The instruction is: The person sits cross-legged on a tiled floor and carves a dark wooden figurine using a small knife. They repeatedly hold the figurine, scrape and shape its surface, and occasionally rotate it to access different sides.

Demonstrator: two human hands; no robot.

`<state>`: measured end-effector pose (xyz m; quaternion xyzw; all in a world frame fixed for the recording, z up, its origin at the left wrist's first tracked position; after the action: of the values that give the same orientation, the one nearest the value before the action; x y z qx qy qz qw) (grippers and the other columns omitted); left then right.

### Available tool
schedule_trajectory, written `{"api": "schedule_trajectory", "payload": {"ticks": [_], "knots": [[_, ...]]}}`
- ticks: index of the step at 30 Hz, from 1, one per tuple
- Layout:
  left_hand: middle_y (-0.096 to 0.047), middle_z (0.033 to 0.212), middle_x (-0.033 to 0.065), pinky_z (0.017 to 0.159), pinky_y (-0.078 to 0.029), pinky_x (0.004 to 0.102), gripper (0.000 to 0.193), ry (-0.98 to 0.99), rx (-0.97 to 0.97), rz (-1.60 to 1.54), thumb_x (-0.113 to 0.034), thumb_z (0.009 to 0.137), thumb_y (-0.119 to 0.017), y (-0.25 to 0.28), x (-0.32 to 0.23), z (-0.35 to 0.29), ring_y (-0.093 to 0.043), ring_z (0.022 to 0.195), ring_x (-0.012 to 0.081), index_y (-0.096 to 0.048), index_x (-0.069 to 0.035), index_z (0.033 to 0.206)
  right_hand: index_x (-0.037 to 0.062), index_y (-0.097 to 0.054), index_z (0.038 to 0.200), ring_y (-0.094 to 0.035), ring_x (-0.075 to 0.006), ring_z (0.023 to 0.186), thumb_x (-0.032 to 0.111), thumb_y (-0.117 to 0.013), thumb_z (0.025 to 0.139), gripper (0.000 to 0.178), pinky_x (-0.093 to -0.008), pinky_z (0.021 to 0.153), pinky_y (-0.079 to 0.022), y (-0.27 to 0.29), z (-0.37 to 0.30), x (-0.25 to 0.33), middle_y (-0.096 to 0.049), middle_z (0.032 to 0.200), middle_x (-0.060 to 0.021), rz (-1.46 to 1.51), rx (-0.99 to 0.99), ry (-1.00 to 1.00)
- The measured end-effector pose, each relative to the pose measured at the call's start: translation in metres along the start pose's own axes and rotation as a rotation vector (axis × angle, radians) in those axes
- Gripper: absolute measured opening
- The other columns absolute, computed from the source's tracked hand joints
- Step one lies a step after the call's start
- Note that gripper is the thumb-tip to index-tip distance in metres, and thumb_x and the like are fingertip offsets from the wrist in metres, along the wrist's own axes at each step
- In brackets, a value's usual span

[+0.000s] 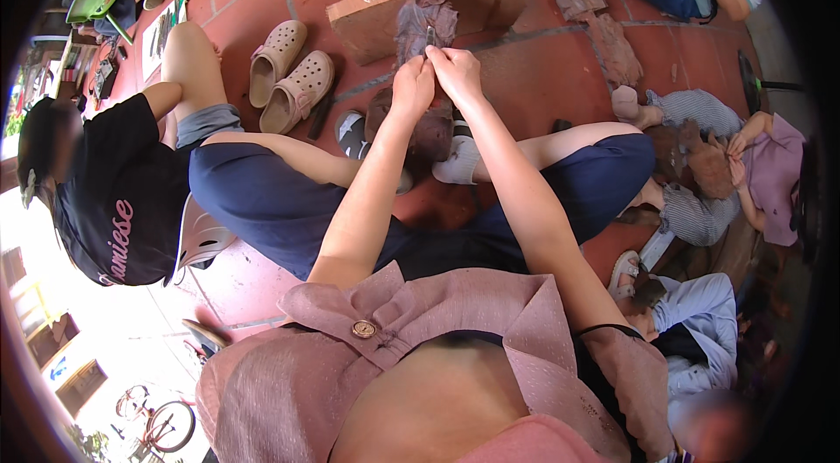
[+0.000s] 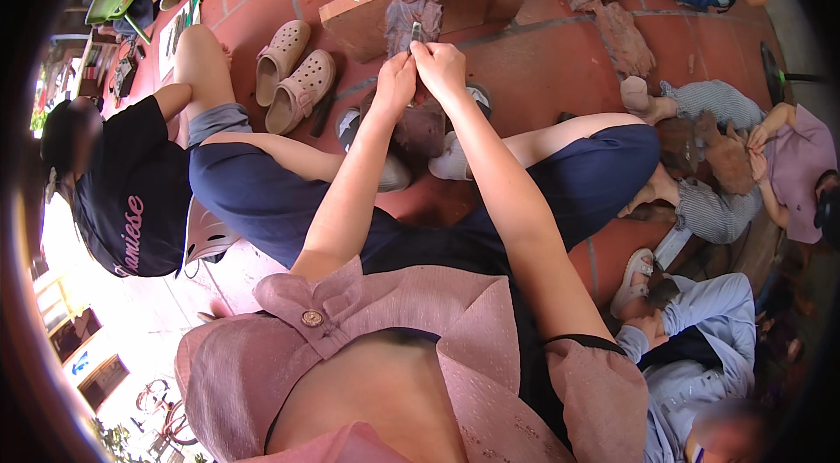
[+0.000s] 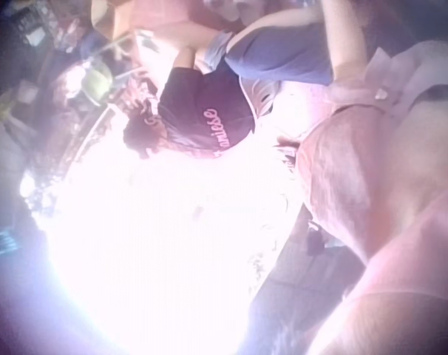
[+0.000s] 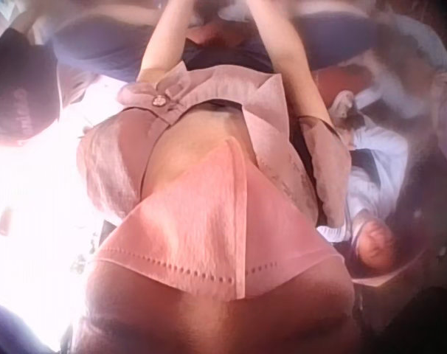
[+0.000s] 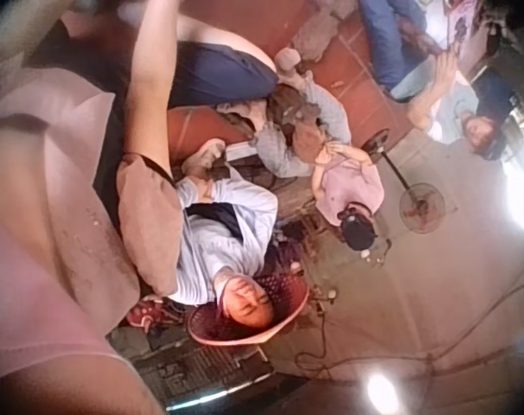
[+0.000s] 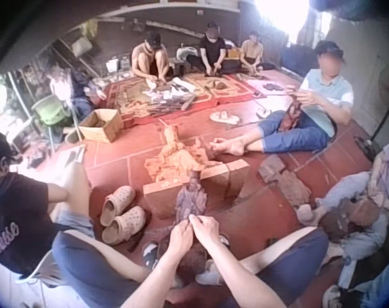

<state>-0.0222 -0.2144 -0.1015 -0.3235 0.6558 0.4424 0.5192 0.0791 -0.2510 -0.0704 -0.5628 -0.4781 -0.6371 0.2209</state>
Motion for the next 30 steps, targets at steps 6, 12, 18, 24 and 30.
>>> {"api": "schedule_trajectory", "payload": {"ticks": [6,12,18,24,30], "knots": [[-0.053,0.058,0.0069,0.036,-0.036,0.0278,0.032,0.355,0.181,-0.286,-0.020,0.097,-0.035,-0.005,-0.011,-0.006,-0.046,0.040,0.0138,-0.053,-0.001,0.079,0.0010,-0.066,0.067,-0.060,-0.0203,0.046,0.032,-0.055,0.086,0.038,-0.0345,0.051,-0.048,-0.004,0.010,-0.019,-0.059,0.050,-0.0110,0.076,0.114,-0.139],[-0.052,0.056,0.0075,0.034,-0.035,0.0271,0.030,0.298,0.145,-0.205,-0.019,0.096,-0.038,-0.004,-0.023,-0.021,-0.045,0.038,0.0141,-0.052,-0.001,0.077,0.0004,-0.066,0.069,-0.061,-0.0178,0.050,0.031,-0.057,0.086,0.037,-0.0331,0.052,-0.047,-0.006,0.010,-0.038,-0.060,0.052,-0.0113,0.105,0.115,-0.081],[-0.053,0.056,0.0074,0.032,-0.034,0.0281,0.032,0.245,0.109,-0.188,-0.021,0.097,-0.039,-0.007,-0.016,-0.008,-0.044,0.035,0.0147,-0.052,-0.001,0.075,-0.0009,-0.066,0.070,-0.063,-0.0194,0.051,0.031,-0.057,0.087,0.038,-0.0327,0.052,-0.049,0.000,0.015,-0.021,-0.061,0.054,-0.0119,0.085,0.201,-0.153],[-0.052,0.055,0.0069,0.034,-0.035,0.0272,0.033,0.266,0.129,-0.193,-0.022,0.097,-0.039,-0.004,-0.025,-0.014,-0.044,0.035,0.0134,-0.052,-0.002,0.074,-0.0006,-0.066,0.071,-0.063,-0.0211,0.051,0.033,-0.056,0.086,0.038,-0.0341,0.054,-0.049,0.001,0.011,-0.022,-0.062,0.055,-0.0136,0.104,0.141,-0.134],[-0.052,0.057,0.0065,0.035,-0.034,0.0255,0.035,0.341,0.167,-0.236,-0.025,0.098,-0.037,-0.004,-0.005,-0.022,-0.044,0.038,0.0129,-0.054,-0.002,0.078,-0.0005,-0.067,0.074,-0.064,-0.0228,0.055,0.036,-0.055,0.086,0.040,-0.0348,0.058,-0.050,-0.004,0.002,-0.027,-0.062,0.057,-0.0137,-0.037,0.127,-0.069]]}}
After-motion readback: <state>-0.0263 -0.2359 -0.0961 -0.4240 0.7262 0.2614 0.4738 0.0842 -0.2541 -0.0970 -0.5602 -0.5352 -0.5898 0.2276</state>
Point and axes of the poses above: each hand's wrist, its own z-axis towards the middle knuckle, its own y-axis out of the back of the hand, x = y × z, the point moved 4 cm from there along z, towards the middle knuckle
